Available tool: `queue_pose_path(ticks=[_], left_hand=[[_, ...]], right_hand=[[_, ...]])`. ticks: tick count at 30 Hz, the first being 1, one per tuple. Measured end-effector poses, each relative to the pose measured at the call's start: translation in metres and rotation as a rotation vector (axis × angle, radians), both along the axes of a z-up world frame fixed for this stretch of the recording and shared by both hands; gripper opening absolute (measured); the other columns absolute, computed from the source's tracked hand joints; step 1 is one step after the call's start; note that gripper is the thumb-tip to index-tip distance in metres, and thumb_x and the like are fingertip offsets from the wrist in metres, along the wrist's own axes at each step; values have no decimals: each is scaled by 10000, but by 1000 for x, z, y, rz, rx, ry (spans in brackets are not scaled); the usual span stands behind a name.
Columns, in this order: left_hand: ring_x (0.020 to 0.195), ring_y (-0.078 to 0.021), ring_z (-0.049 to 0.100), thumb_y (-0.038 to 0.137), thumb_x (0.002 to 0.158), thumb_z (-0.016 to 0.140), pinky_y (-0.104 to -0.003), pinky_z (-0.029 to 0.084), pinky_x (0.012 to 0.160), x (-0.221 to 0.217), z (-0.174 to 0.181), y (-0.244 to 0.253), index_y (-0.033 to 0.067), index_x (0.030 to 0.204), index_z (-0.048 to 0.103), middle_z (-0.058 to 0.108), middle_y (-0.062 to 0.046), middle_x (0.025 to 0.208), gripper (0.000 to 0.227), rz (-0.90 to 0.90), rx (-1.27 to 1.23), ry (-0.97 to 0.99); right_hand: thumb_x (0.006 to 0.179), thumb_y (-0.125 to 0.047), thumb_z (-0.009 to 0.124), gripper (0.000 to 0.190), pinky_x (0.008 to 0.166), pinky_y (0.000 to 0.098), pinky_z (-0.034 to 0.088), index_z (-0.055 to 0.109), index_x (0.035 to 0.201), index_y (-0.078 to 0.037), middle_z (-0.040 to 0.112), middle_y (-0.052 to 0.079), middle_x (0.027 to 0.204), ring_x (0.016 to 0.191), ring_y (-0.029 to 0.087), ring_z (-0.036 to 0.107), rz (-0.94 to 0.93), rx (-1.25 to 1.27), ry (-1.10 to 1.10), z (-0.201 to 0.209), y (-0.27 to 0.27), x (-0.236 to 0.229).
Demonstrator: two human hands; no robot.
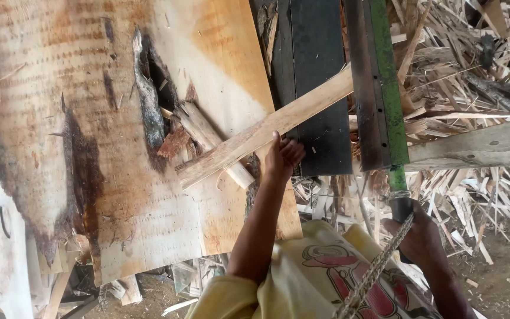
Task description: The recorder is peeling and processing pieces of tree bark or similar plant material using a large manual cutting blade.
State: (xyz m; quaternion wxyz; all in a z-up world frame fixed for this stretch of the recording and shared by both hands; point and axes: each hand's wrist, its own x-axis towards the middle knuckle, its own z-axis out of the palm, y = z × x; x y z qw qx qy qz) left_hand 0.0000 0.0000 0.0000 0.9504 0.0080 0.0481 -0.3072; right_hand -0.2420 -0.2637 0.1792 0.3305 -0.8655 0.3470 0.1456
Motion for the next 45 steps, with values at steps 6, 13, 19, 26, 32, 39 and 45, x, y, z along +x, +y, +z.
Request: queue_pose_path(ticks=[6, 13, 19, 26, 32, 39, 45], left_hand=[[824, -299, 720, 154, 979, 634, -473, 660, 694, 68, 20, -28, 17, 942, 591, 689, -131, 870, 148, 332, 937, 559], [767, -322, 792, -2, 875, 647, -395, 651, 624, 124, 45, 10, -89, 927, 690, 761, -260, 942, 111, 473, 1286, 301], [766, -312, 761, 11, 896, 670, -419, 676, 621, 133, 53, 5, -103, 968, 657, 731, -243, 949, 135, 414, 1262, 283], [753, -327, 734, -8, 906, 653, -434, 659, 613, 128, -17, 5, -69, 1029, 647, 712, -215, 936, 138, 379, 1114, 432], [783, -314, 735, -2, 899, 600, -432, 674, 671, 140, -51, 63, -36, 1147, 591, 696, -165, 945, 250, 449, 953, 327], [700, -280, 703, 25, 925, 600, -434, 648, 627, 43, 28, 130, -27, 1123, 601, 686, -151, 892, 205, 362, 1063, 81], [742, -253, 724, 23, 984, 606, -385, 652, 632, -50, -20, 151, -98, 1062, 638, 709, -169, 935, 148, 514, 1040, -228]], right_hand=[[732, -274, 850, 754, 748, 467, 625, 545, 1370, -13, 742, 252, 1039, 881, 356, 753, 42, 7, -12, -2, -11, 1], [803, -215, 801, 508, 521, 389, 632, 590, 1227, -31, 710, 150, 845, 670, 267, 721, 155, 109, -163, 79, -15, 3], [928, -156, 727, 421, 378, 380, 522, 601, 1307, -21, 579, 122, 746, 529, 212, 591, -98, 522, -223, 63, -19, -7], [953, -137, 689, 399, 488, 396, 585, 561, 1310, -11, 746, 239, 975, 610, 249, 670, -6, 113, -28, -171, 2, -18], [915, -270, 742, 432, 499, 375, 619, 626, 1268, -50, 765, 167, 833, 585, 227, 711, -75, 69, 69, -103, 3, 6], [1007, -406, 638, 462, 537, 374, 544, 667, 1349, -98, 677, 183, 842, 649, 249, 634, -108, 161, -34, -3, -2, 9], [1071, -283, 544, 537, 727, 316, 554, 530, 1568, -80, 679, 138, 1064, 948, 217, 662, -229, 1024, -608, -47, -18, -49]])
